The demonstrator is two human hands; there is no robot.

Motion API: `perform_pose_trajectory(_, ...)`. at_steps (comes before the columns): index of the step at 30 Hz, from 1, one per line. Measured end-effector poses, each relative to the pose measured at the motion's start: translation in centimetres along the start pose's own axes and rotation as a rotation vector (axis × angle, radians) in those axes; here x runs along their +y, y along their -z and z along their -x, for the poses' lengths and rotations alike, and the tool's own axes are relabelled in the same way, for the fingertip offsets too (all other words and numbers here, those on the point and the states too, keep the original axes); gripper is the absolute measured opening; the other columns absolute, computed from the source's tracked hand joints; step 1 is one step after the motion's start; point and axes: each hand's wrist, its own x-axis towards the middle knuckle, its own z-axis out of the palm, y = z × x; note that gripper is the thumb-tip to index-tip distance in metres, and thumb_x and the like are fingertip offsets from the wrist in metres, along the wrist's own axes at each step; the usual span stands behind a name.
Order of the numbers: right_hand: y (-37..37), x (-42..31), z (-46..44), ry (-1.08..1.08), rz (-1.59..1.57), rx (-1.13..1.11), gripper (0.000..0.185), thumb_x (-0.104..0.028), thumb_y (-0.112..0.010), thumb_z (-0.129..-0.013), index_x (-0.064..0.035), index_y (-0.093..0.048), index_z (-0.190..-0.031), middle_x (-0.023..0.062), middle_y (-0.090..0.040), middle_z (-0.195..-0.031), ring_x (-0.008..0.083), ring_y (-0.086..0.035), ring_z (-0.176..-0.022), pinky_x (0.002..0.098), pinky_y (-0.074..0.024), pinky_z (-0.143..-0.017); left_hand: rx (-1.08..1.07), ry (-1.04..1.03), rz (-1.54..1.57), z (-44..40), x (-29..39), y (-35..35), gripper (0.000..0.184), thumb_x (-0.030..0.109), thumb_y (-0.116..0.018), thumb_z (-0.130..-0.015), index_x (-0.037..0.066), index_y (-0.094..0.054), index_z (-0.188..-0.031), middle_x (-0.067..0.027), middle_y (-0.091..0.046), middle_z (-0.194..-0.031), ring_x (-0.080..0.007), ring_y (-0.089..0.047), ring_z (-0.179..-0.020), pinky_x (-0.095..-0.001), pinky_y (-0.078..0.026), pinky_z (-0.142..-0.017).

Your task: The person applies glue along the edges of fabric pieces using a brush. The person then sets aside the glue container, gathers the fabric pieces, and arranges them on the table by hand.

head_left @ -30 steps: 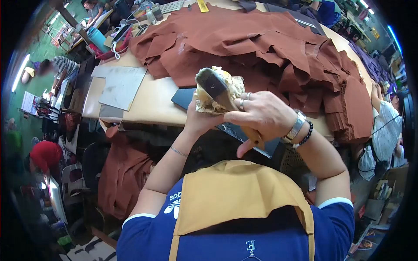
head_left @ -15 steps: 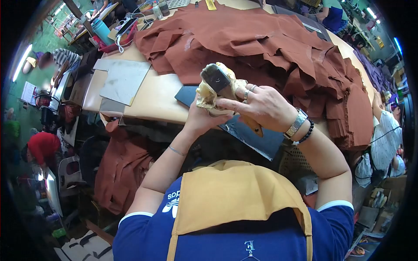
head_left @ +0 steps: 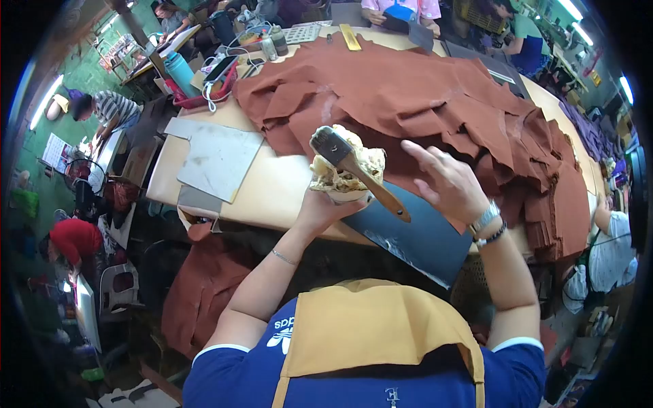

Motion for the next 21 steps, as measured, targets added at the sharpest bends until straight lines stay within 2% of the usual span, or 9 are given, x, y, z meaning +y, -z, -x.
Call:
perform_pose_trajectory(3, -3.2, 1.0, 2.6, -0.241, -0.137, 0.021, 0.064, -0.009, -0.075, -0.076, -0.0128, -0.053, -0.137, 0.0097, -0.061, -0.095, 0.0292, -0.062, -0.084, 0.0389, -0.0534, -0.071, 0.001, -0.001, -0.125, -3.1, -0.3, 4.4, 0.082, 0.015, -0.089, -0.069, 0.002, -0.043, -0.135, -0.0086, -0.059, -0.126, -0.0184, -0.059, -0.115, -0.0346, -0.050, -0.098)
perform_pose_trajectory(5, -6.5, 1.0, 4.9, -0.329, -0.058, 0.037, 0.057, -0.013, -0.078, -0.075, -0.0085, -0.059, -0.128, 0.0122, -0.063, -0.102, 0.0327, -0.061, -0.093, 0.0414, -0.0517, -0.082, -0.001, -0.136, -0.077, -6.4, -0.3, 7.3, 0.081, 0.008, -0.088, -0.067, 0.003, -0.042, -0.133, -0.0075, -0.059, -0.123, -0.0175, -0.059, -0.114, -0.0339, -0.052, -0.096)
perform_pose_trajectory(7, -8.7, 0.0, 6.5, -0.500, 0.027, -0.011, 0.056, -0.019, -0.081, -0.073, -0.0049, -0.061, -0.123, 0.0163, -0.062, -0.115, 0.0358, -0.057, -0.108, 0.0442, -0.0465, -0.095, -0.010, -0.102, -0.018, -10.0, 0.5, 9.9, 0.079, 0.005, -0.088, -0.065, 0.003, -0.044, -0.131, -0.0067, -0.060, -0.121, -0.0169, -0.060, -0.113, -0.0339, -0.052, -0.095)
perform_pose_trajectory(9, -11.0, -0.7, 7.7, -0.695, 0.064, 0.018, 0.059, -0.024, -0.083, -0.072, -0.0037, -0.060, -0.123, 0.0178, -0.058, -0.123, 0.0366, -0.054, -0.116, 0.0450, -0.0433, -0.100, -0.043, -0.282, -0.057, -13.9, 2.6, 11.7, 0.075, 0.006, -0.088, -0.066, 0.003, -0.047, -0.128, -0.0056, -0.061, -0.119, -0.0160, -0.061, -0.110, -0.0331, -0.052, -0.094)
perform_pose_trajectory(10, -11.8, -1.0, 7.8, -0.795, 0.081, 0.034, 0.061, -0.026, -0.084, -0.071, -0.0031, -0.060, -0.123, 0.0186, -0.056, -0.127, 0.0370, -0.052, -0.119, 0.0454, -0.0418, -0.103, 0.007, -0.387, -0.137, -16.5, 1.1, 13.2, 0.070, 0.008, -0.088, -0.067, 0.004, -0.048, -0.125, -0.0052, -0.062, -0.117, -0.0158, -0.062, -0.106, -0.0321, -0.053, -0.092)
perform_pose_trajectory(15, -12.3, -1.4, 6.6, -0.941, 0.081, -0.027, 0.068, -0.029, -0.084, -0.072, -0.0031, -0.055, -0.127, 0.0195, -0.049, -0.139, 0.0380, -0.047, -0.128, 0.0506, -0.0382, -0.107, 0.009, -0.345, 0.066, -27.7, -0.3, 17.6, 0.070, 0.019, -0.089, -0.067, 0.003, -0.051, -0.124, -0.0078, -0.064, -0.117, -0.0192, -0.064, -0.107, -0.0333, -0.053, -0.093)
perform_pose_trajectory(16, -12.4, -1.4, 6.5, -0.945, 0.091, -0.031, 0.069, -0.029, -0.084, -0.072, -0.0033, -0.055, -0.128, 0.0196, -0.048, -0.140, 0.0382, -0.047, -0.129, 0.0527, -0.0373, -0.107, 0.105, -0.408, 0.007, -30.9, -2.5, 18.9, 0.072, 0.029, -0.091, -0.063, 0.004, -0.055, -0.120, -0.0081, -0.067, -0.116, -0.0214, -0.065, -0.107, -0.0343, -0.052, -0.094)
perform_pose_trajectory(17, -12.6, -1.5, 6.2, -0.947, 0.101, -0.035, 0.070, -0.030, -0.084, -0.072, -0.0035, -0.054, -0.129, 0.0197, -0.046, -0.141, 0.0384, -0.046, -0.130, 0.0548, -0.0363, -0.108, 0.232, -0.411, -0.387, -33.5, -3.8, 20.6, 0.077, 0.039, -0.092, -0.057, 0.007, -0.058, -0.119, -0.0088, -0.068, -0.116, -0.0244, -0.066, -0.109, -0.0363, -0.051, -0.095)
perform_pose_trajectory(21, -12.9, -1.7, 6.2, -0.966, 0.109, -0.062, 0.073, -0.030, -0.082, -0.073, -0.0039, -0.050, -0.133, 0.0194, -0.042, -0.146, 0.0395, -0.040, -0.137, 0.0617, -0.0307, -0.109, 0.365, -0.276, -0.526, -39.6, -5.7, 22.1, 0.085, 0.045, -0.092, -0.052, 0.009, -0.059, -0.121, -0.0108, -0.068, -0.118, -0.0281, -0.065, -0.110, -0.0394, -0.051, -0.097)
